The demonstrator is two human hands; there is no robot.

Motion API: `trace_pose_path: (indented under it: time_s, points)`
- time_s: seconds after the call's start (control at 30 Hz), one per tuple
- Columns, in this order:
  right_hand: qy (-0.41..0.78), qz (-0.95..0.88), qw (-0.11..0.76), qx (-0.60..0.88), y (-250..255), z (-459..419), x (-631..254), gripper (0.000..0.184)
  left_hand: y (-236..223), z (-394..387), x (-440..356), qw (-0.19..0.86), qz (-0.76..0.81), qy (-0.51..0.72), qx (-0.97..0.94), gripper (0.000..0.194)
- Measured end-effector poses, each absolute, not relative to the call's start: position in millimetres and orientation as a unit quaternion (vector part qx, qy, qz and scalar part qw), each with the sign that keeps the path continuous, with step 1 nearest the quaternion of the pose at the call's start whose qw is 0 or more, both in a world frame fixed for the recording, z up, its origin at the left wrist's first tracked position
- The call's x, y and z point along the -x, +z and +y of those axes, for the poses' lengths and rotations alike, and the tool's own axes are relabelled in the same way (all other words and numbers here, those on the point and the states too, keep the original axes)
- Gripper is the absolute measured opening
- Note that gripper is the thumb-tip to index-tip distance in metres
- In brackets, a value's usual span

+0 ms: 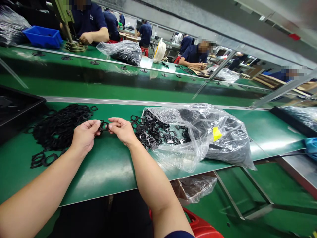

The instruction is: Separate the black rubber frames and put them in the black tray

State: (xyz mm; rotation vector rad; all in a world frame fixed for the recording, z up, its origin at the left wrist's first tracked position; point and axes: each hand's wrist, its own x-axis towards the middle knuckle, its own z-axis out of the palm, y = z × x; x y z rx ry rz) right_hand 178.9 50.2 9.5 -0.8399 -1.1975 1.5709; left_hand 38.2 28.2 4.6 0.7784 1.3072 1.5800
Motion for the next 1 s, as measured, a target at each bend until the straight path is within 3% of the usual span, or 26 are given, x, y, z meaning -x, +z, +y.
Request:
trace_pose_path:
  time_s: [0.57, 1.0]
  points:
    - [0.662, -0.485, 0.481, 0.309, 8.4, 46.9, -175.6, 0.048, 0.9, 29.5, -37.2, 0.455, 0.532, 0.631, -0.335, 0.029]
    - [0.671, -0.458, 0.478, 0.334, 8.7, 49.6, -176.2, 0.041, 4.3, 24.8, -40.2, 0.342, 0.579, 0.622, -0.402, 0.025]
